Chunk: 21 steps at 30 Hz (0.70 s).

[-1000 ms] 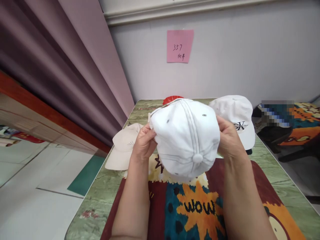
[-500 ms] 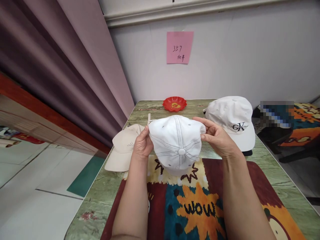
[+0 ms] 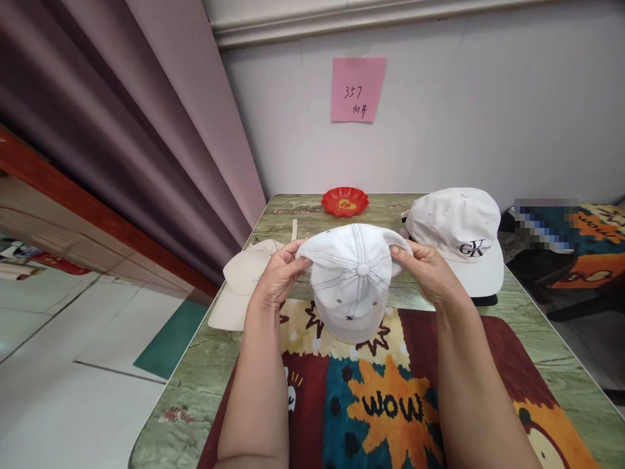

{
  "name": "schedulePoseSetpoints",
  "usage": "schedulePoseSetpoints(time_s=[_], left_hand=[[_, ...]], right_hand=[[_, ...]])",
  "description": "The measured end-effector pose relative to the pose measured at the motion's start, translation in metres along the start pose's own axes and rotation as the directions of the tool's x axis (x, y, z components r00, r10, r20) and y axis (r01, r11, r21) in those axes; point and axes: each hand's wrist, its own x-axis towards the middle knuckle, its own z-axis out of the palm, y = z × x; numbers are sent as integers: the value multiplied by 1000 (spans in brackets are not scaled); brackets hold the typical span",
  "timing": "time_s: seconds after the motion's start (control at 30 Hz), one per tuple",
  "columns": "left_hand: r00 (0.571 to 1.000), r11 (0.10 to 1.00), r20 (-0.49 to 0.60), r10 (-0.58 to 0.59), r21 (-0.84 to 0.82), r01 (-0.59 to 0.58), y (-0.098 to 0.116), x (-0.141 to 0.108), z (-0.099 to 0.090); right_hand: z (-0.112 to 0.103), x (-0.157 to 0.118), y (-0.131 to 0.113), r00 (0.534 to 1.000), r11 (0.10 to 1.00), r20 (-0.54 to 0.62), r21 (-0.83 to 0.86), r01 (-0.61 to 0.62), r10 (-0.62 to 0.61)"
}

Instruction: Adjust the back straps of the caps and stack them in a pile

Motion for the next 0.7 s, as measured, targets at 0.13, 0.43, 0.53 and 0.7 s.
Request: schedulePoseSetpoints(time_s=[0.13,0.43,0.53,0.7], left_hand=[[1000,1000,-22,-18,9,18,-8,3,2],[994,950,-81,-79,-307,50,-27,6,1],[987,926,-120,-106,-373,54,-33,6,13],[977,875,-68,-200,-462,147,-41,8,42]], right_hand=[[3,1,3,998,990,10,128,-65,65],[6,7,11,981,877,14,445,-181,195],[10,8,16,983,837,26,521,-167,181],[19,16,28,980,780,-4,605,-156,199]])
